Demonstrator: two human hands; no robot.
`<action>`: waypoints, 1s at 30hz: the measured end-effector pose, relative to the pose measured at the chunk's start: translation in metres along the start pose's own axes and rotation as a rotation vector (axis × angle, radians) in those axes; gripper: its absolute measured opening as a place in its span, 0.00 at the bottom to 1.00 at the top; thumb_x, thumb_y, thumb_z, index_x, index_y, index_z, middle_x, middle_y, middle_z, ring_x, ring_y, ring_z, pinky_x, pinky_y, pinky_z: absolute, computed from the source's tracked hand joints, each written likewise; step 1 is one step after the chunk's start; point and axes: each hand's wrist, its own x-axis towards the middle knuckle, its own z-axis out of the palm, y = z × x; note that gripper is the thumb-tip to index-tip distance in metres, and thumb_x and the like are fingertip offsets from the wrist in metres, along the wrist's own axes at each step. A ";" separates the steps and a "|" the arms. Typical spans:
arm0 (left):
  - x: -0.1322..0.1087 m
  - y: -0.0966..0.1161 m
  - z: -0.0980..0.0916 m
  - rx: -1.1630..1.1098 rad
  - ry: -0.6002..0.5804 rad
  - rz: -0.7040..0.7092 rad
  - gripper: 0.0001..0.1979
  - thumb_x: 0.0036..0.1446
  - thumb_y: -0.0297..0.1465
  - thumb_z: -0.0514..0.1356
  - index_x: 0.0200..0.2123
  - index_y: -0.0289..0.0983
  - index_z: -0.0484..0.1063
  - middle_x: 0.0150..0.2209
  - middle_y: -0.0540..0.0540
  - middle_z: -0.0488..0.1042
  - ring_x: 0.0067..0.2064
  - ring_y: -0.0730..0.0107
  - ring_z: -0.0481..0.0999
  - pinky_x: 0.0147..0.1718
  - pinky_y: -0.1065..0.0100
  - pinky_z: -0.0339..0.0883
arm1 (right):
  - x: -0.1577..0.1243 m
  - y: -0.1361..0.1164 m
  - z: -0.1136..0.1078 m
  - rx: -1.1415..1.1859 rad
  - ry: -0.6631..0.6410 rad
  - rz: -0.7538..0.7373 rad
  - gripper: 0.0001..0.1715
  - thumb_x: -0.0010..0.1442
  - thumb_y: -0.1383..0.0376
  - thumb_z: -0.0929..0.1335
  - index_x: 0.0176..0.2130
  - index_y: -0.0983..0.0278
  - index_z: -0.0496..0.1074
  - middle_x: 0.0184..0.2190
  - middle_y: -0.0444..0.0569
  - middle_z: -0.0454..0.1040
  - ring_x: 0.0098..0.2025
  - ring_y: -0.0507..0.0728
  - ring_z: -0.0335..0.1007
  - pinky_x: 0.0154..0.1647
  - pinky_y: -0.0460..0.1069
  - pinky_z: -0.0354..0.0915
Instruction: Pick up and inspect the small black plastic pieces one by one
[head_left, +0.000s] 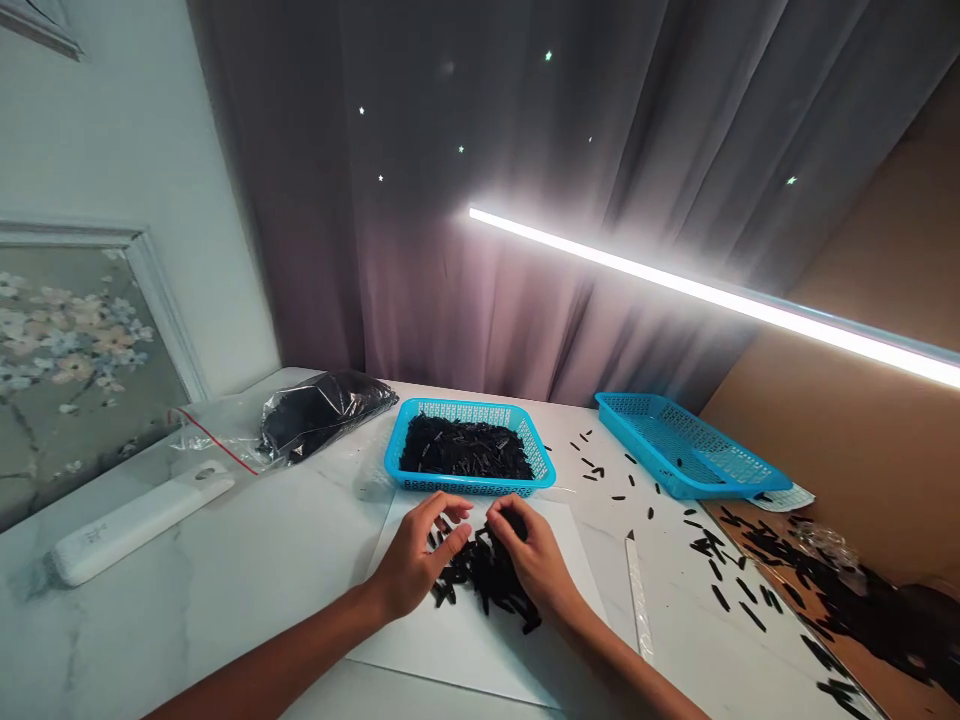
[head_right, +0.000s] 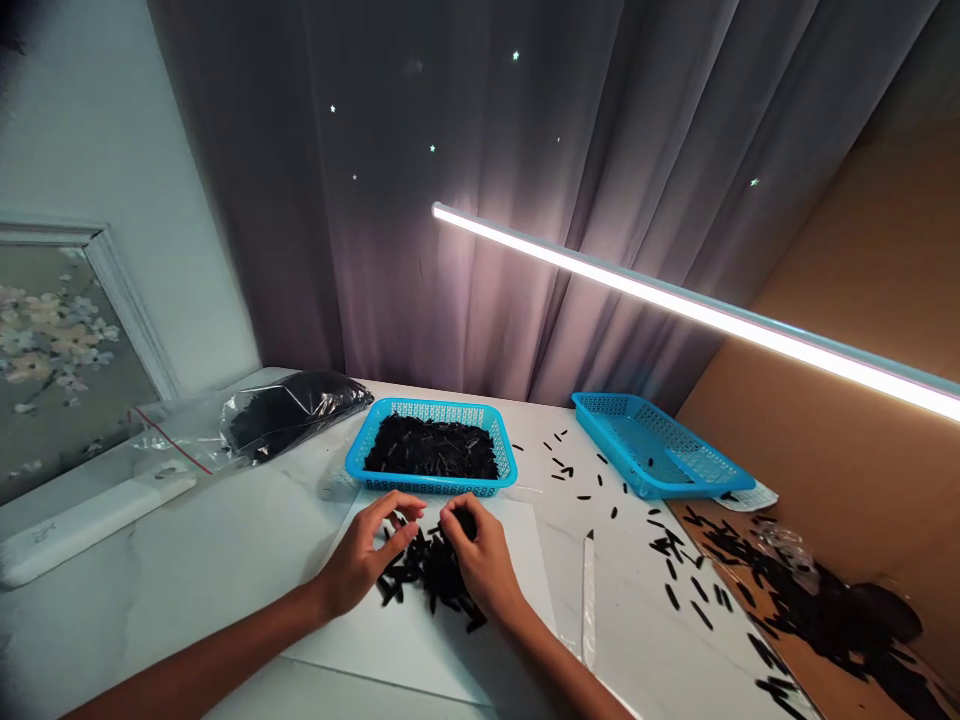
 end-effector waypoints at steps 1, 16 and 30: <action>-0.002 0.001 0.000 0.006 -0.015 0.021 0.14 0.64 0.39 0.58 0.49 0.40 0.73 0.45 0.45 0.76 0.47 0.61 0.74 0.44 0.64 0.66 | 0.002 -0.003 -0.001 0.089 0.026 0.067 0.16 0.60 0.52 0.68 0.32 0.61 0.68 0.27 0.43 0.68 0.30 0.55 0.63 0.31 0.49 0.61; -0.011 0.006 0.012 0.117 0.049 0.222 0.13 0.61 0.28 0.64 0.49 0.44 0.74 0.40 0.49 0.74 0.37 0.73 0.75 0.37 0.74 0.71 | -0.021 -0.027 0.013 0.682 -0.044 0.658 0.16 0.59 0.54 0.70 0.32 0.65 0.70 0.21 0.44 0.69 0.18 0.46 0.57 0.18 0.39 0.52; -0.003 0.017 0.006 0.056 0.181 0.138 0.04 0.56 0.26 0.68 0.32 0.38 0.76 0.28 0.51 0.79 0.31 0.72 0.79 0.32 0.74 0.73 | -0.018 -0.029 0.000 0.538 -0.196 0.617 0.23 0.52 0.47 0.74 0.30 0.63 0.71 0.23 0.44 0.71 0.20 0.49 0.60 0.16 0.41 0.50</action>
